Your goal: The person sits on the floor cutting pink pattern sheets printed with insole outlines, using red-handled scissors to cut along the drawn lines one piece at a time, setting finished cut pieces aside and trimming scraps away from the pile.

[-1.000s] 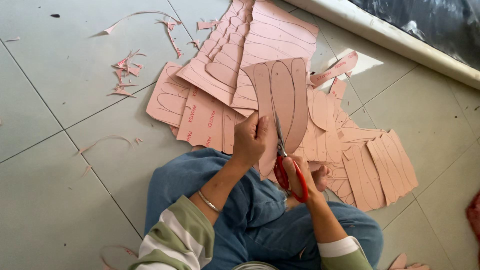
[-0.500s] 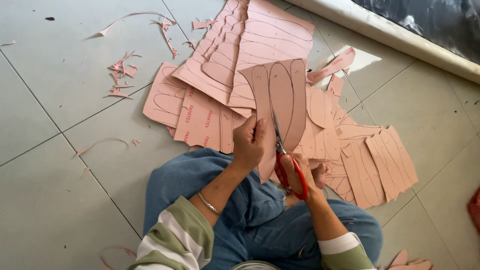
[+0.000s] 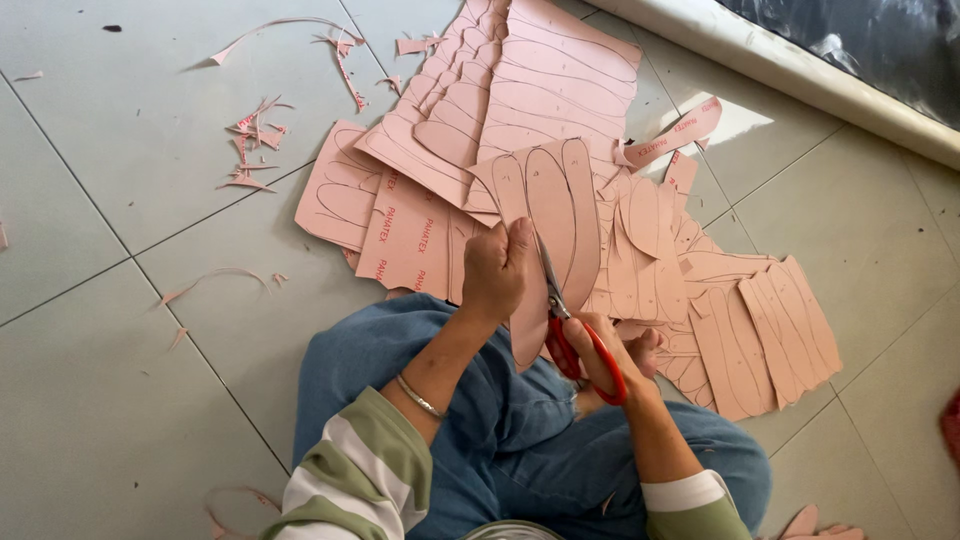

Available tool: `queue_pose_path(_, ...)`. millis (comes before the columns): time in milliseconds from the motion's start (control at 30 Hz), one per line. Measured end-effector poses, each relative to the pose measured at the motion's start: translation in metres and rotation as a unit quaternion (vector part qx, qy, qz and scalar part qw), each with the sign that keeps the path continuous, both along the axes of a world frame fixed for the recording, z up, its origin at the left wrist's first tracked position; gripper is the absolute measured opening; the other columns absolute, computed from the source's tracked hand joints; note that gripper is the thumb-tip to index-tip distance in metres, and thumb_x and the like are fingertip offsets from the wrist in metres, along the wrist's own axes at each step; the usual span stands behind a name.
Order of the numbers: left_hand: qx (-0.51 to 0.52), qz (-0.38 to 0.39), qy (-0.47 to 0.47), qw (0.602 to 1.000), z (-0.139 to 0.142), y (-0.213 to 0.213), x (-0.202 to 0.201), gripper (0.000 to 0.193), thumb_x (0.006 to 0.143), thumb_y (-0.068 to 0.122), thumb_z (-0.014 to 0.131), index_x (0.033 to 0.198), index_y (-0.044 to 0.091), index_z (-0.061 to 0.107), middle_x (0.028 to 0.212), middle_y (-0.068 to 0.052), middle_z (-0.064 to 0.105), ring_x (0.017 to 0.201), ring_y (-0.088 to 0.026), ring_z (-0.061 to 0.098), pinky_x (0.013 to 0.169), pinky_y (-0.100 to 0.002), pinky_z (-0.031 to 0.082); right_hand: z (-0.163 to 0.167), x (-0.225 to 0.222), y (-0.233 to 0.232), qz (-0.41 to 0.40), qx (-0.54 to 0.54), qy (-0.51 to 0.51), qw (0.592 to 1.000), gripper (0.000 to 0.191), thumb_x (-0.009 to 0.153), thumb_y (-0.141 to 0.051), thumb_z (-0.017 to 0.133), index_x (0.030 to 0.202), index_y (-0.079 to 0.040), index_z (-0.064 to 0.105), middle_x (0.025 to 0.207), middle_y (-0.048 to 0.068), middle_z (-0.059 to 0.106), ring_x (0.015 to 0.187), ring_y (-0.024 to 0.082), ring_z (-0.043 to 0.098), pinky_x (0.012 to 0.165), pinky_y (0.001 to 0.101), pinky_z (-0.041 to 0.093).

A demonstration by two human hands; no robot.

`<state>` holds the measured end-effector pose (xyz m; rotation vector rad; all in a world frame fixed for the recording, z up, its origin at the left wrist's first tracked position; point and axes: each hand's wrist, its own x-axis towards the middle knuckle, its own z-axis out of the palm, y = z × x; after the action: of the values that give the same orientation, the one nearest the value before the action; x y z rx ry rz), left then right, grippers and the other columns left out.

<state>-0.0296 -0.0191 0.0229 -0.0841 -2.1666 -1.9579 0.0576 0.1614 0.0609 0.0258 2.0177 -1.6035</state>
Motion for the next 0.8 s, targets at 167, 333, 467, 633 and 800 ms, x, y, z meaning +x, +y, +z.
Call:
queue_pose_path(167,0.016,0.012,-0.023,1.0,0.0035,0.0016,0.0018,0.051,0.11,0.029,0.052,0.067,0.001,0.046,0.051,-0.013,0.041,0.043,-0.023,0.039,0.046,-0.039,0.033,-0.003,0.0017,0.0011,-0.033,0.048,-0.017,0.998,0.083,0.09,-0.077,0.041,0.078,0.002,0.065,0.051,0.005,0.053,0.04,0.013,0.048,0.035,0.0273,0.036)
queue_pose_path(333,0.026,0.016,-0.016,0.999,0.0075,0.0021,0.0032,0.048,0.11,0.029,0.052,0.07,0.001,0.049,0.052,-0.012,0.042,0.044,-0.022,0.04,0.046,-0.039,0.034,-0.0062,0.0047,0.0027,-0.045,0.058,-0.027,0.997,0.08,0.096,-0.07,0.04,0.073,0.004,0.064,0.05,0.008,0.055,0.039,0.014,0.05,0.036,0.0279,0.039)
queue_pose_path(467,0.035,0.002,-0.006,0.999,0.0091,0.0018,0.0044,0.047,0.111,0.029,0.049,0.073,0.001,0.053,0.054,-0.013,0.045,0.046,-0.024,0.043,0.048,-0.039,0.037,-0.0032,0.0034,0.0049,-0.023,0.058,-0.008,0.998,0.08,0.094,-0.07,0.036,0.076,0.001,0.066,0.052,0.007,0.056,0.041,0.014,0.053,0.037,0.0277,0.04)
queue_pose_path(633,-0.002,-0.038,-0.024,0.999,0.0102,0.0059,0.0081,0.048,0.111,0.03,0.048,0.072,0.001,0.052,0.055,-0.017,0.049,0.046,-0.028,0.049,0.048,-0.042,0.037,0.0032,-0.0013,0.0067,0.001,0.055,0.034,0.998,0.082,0.097,-0.073,0.035,0.083,0.0,0.071,0.064,0.005,0.065,0.056,0.012,0.059,0.051,0.0246,0.046)
queue_pose_path(800,0.015,-0.038,-0.037,0.998,0.0084,0.0088,0.0105,0.049,0.11,0.03,0.048,0.07,0.001,0.049,0.053,-0.017,0.046,0.043,-0.029,0.046,0.046,-0.042,0.034,-0.0006,0.0015,0.0039,-0.024,0.108,0.03,0.993,0.082,0.095,-0.071,0.032,0.079,-0.001,0.071,0.056,0.006,0.062,0.047,0.013,0.056,0.043,0.026,0.044)
